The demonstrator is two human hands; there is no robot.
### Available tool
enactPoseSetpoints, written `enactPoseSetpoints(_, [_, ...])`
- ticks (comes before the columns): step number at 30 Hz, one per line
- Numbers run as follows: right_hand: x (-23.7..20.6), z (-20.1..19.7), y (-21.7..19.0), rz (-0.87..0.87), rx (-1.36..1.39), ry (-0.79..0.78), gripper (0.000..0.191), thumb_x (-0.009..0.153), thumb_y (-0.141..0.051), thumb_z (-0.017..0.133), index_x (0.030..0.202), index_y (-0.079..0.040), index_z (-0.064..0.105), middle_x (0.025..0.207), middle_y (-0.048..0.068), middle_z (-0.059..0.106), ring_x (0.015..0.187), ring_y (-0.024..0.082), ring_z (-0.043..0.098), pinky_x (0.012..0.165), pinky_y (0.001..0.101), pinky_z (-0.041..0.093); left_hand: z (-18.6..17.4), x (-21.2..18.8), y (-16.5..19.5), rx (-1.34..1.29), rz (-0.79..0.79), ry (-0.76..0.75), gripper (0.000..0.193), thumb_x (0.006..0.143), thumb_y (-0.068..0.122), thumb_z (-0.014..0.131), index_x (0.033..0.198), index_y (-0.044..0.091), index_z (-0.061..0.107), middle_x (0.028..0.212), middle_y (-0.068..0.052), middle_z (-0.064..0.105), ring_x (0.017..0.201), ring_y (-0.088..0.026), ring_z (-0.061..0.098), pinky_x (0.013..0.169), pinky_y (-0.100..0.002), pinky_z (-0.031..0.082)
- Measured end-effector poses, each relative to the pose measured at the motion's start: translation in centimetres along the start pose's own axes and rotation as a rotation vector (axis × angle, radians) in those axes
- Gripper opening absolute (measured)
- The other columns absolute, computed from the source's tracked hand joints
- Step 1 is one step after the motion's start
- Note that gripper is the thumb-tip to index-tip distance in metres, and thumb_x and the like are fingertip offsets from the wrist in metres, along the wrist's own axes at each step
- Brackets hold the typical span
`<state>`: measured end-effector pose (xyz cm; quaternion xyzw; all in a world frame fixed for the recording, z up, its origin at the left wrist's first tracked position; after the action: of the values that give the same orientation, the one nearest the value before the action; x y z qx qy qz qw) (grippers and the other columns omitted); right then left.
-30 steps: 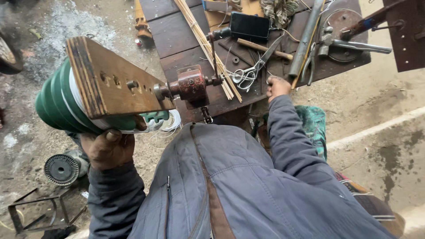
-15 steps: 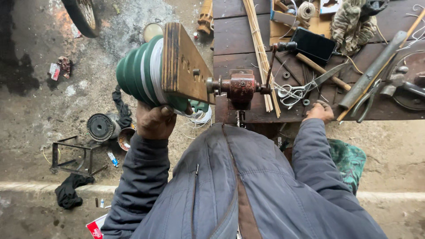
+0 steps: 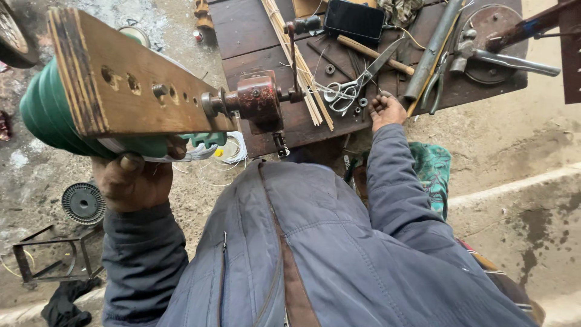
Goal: The person winds white wire onto a green plastic spool using a hand-cranked winder. They secure the wire with a small metal clip, then use pliers to remove the clip and detach the full coil of wire from the spool.
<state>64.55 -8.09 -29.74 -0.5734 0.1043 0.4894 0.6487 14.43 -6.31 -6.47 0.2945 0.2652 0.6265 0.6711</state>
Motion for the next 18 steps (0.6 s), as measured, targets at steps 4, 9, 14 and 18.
enactPoseSetpoints(4, [-1.2, -0.3, -3.1, -0.197, -0.205, -0.008, 0.018, 0.088, 0.002, 0.061, 0.104, -0.005, 0.068, 0.079, 0.006, 0.067, 0.066, 0.019, 0.065, 0.060, 0.0349, 0.055, -0.8, 0.3, -0.1, -0.041, -0.009, 0.110, 0.076, 0.084, 0.004, 0.085, 0.149, -0.002, 0.046, 0.122, -0.019, 0.065, 0.105, -0.035, 0.070, 0.094, -0.048, 0.062])
enactPoseSetpoints(9, [-6.7, 4.7, -8.7, -0.691, -0.296, -0.181, 0.012, 0.095, 0.008, 0.067, 0.104, 0.004, 0.074, 0.084, 0.009, 0.068, 0.067, 0.016, 0.063, 0.059, 0.0282, 0.053, 1.2, 0.8, 0.1, -0.059, -0.043, -0.043, 0.063, 0.092, 0.000, 0.077, 0.147, -0.003, 0.046, 0.123, -0.021, 0.067, 0.103, -0.036, 0.071, 0.086, -0.050, 0.063])
enactPoseSetpoints(14, [-19.3, 13.2, -11.2, -1.039, -0.370, -0.636, 0.011, 0.111, 0.008, 0.067, 0.120, 0.005, 0.070, 0.110, 0.015, 0.072, 0.093, 0.018, 0.070, 0.085, 0.0268, 0.060, 2.6, 1.6, 0.3, -0.065, -0.022, -0.092, 0.071, 0.089, 0.001, 0.080, 0.149, 0.003, 0.043, 0.130, -0.018, 0.065, 0.113, -0.033, 0.070, 0.092, -0.049, 0.063])
enactPoseSetpoints(18, [-29.8, 19.8, -7.6, -1.134, -0.515, -1.022, 0.022, 0.108, -0.001, 0.072, 0.128, 0.003, 0.066, 0.119, 0.014, 0.068, 0.100, 0.019, 0.071, 0.091, 0.0288, 0.063, 3.4, 2.2, 0.5, -0.040, -0.010, -0.103, 0.067, 0.091, 0.002, 0.081, 0.148, 0.000, 0.047, 0.132, -0.017, 0.066, 0.114, -0.029, 0.069, 0.099, -0.043, 0.060])
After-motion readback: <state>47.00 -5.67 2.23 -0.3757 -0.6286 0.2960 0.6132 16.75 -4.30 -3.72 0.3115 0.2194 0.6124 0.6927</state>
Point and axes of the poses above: each hand's wrist, its own x-axis towards the middle knuckle, its own z-axis out of the palm, y = z × x, the point moved 9 cm from there along x, towards the middle knuckle
